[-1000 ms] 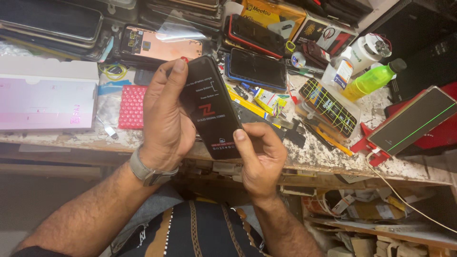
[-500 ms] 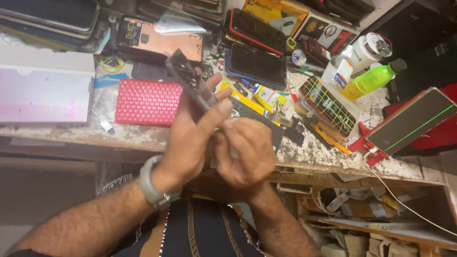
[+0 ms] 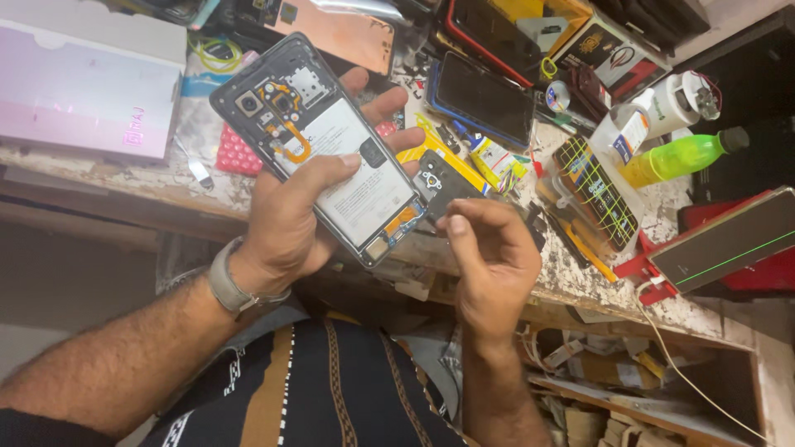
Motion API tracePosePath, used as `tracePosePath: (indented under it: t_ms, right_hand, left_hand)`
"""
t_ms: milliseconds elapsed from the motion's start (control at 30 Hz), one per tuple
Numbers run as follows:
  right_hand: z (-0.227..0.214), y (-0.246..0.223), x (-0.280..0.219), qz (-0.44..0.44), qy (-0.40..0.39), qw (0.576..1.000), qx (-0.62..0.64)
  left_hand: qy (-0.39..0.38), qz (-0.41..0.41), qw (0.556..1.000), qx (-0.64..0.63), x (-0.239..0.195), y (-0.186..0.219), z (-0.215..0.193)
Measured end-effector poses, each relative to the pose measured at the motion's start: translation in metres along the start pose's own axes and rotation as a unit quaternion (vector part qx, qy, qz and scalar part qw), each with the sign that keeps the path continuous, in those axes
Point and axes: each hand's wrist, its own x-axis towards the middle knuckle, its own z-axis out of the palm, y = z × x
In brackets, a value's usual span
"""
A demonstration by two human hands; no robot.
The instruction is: The person applies adhesive around the edges of a smartphone screen assembly, then places a new battery into the phone's chassis and secures it with a metal bracket. The work occurs at a cluttered electronics repair bench with various tools and parts visible.
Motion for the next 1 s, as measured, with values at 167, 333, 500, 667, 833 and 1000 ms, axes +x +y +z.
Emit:
tracePosePath:
  t_ms: [167, 333, 500, 667, 833, 1000]
  right_hand:
    - [0.002, 0.0, 0.004, -0.005, -0.033, 0.997, -0.073]
    - [0.006, -0.006, 0.008, -0.059, -0.061, 0.979, -0.188]
    - [0.005, -0.005, 0.006, -0.019, -0.082, 0.988, -0.129]
    - [-0.003, 0.0, 0.006, 0.083, -0.081, 0.993, 0.018]
    - [-0.009, 0.004, 0.005, 0.15, -0.108, 0.974, 0.128]
    - [-0.011, 0.007, 0.005, 0.194, -0.11, 0.958, 0.177]
  left_hand:
    - [-0.007, 0.001, 1.0, 0.007, -0.002, -0.002, -0.002]
    - [-0.022, 0.008, 1.0, 0.018, -0.005, -0.002, -0.005]
    - [-0.033, 0.016, 0.998, 0.047, -0.01, 0.0, -0.005]
    - [-0.07, 0.027, 0.993, 0.093, -0.018, 0.002, -0.003]
    - [-0.078, 0.03, 0.99, 0.116, -0.024, 0.002, 0.0]
    - [-0.073, 0.019, 0.989, 0.126, -0.03, 0.003, 0.003]
